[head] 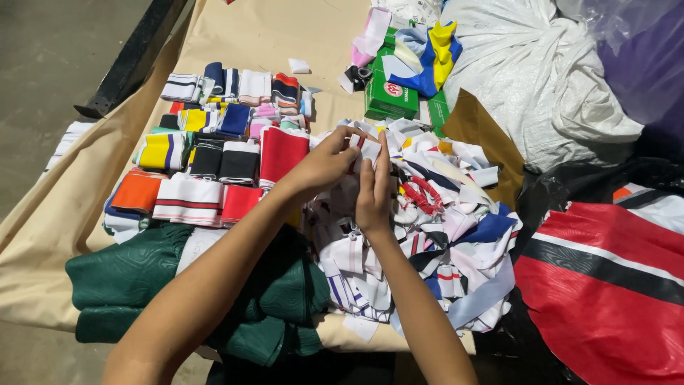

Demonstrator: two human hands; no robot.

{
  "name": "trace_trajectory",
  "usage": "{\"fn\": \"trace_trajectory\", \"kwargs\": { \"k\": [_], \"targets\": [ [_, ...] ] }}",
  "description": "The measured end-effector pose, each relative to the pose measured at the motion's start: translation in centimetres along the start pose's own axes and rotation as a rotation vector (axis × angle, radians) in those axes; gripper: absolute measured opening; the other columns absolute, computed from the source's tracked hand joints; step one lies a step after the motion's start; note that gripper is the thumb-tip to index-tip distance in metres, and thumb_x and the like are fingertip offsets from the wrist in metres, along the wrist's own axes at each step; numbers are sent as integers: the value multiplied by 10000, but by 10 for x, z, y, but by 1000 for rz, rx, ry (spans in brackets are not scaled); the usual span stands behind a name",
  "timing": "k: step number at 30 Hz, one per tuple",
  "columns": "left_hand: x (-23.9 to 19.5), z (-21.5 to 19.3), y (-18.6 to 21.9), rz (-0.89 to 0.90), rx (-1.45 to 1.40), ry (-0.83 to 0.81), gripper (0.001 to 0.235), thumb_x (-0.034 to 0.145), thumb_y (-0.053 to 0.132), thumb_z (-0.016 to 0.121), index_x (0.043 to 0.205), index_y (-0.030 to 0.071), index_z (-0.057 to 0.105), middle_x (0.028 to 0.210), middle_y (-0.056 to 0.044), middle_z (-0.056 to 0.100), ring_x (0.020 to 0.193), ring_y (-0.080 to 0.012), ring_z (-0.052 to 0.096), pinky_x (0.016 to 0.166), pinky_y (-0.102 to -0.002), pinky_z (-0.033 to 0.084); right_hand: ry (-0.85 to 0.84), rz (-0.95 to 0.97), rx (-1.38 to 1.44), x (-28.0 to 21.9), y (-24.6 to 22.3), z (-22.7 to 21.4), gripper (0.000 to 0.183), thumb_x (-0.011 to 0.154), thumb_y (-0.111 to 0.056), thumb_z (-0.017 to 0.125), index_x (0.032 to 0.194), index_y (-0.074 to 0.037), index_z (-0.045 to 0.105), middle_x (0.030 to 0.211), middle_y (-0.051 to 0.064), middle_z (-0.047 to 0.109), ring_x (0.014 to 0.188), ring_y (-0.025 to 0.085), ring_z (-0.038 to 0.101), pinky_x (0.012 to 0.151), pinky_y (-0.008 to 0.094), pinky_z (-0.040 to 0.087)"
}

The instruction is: The person is sorting through fabric scraps, trimming them with scissors, and folding them into organized stacks.

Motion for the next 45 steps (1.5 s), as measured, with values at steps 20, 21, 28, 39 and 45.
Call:
{"fn": "trace_trajectory", "kwargs": {
  "k": [20, 21, 28, 39, 45],
  "targets": [
    [23, -9, -22, 9, 344, -5, 272, 813, 193, 765, 1057, 86, 709, 865, -125, 760, 814, -259, 774, 765, -404, 600, 283, -8, 204, 8, 12, -6, 114, 1032, -188, 660, 1019, -96, 593, 861, 3, 652, 824, 84, 596, 770, 262, 492],
    [23, -10, -23, 8, 340, 10, 231, 797, 189, 772, 996, 78, 737, 841, -123, 763, 796, -259, 776, 755, -401, 597, 282, -17, 209, 8, 13, -7, 117, 1031, -184, 659, 1016, -90, 593, 859, 5, 652, 824, 87, 594, 773, 266, 488],
    [31, -13, -29, -26, 294, 88, 172, 795, 154, 729, 962, 123, 755, 768, -72, 754, 711, -198, 769, 736, -341, 596, 257, -34, 245, 6, 17, -9, 86, 992, -97, 652, 1074, -85, 628, 913, 34, 672, 861, 105, 631, 786, 277, 529],
    [21, 5, -18, 142, 467, -74, 425, 891, 279, 668, 1145, -62, 673, 893, -243, 760, 957, -454, 728, 865, -560, 574, 403, -136, 207, 19, -3, -35, 181, 917, 47, 604, 1089, -8, 611, 983, 119, 662, 905, 165, 682, 777, 310, 601],
    [-14, -31, 50, 129, 319, 242, 289, 948, 331, 612, 833, 84, 710, 722, -150, 726, 821, -397, 734, 714, -467, 572, 250, -39, 62, 53, -39, -38, 153, 945, 46, 652, 1089, -6, 653, 1018, 77, 662, 977, 122, 646, 877, 315, 595]
  ]
}}
Point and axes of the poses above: each hand's wrist, its own x-axis towards the middle knuckle, its own z-axis out of the palm, y = z × x, the point moved 4 cm from there along x, towards the middle knuckle
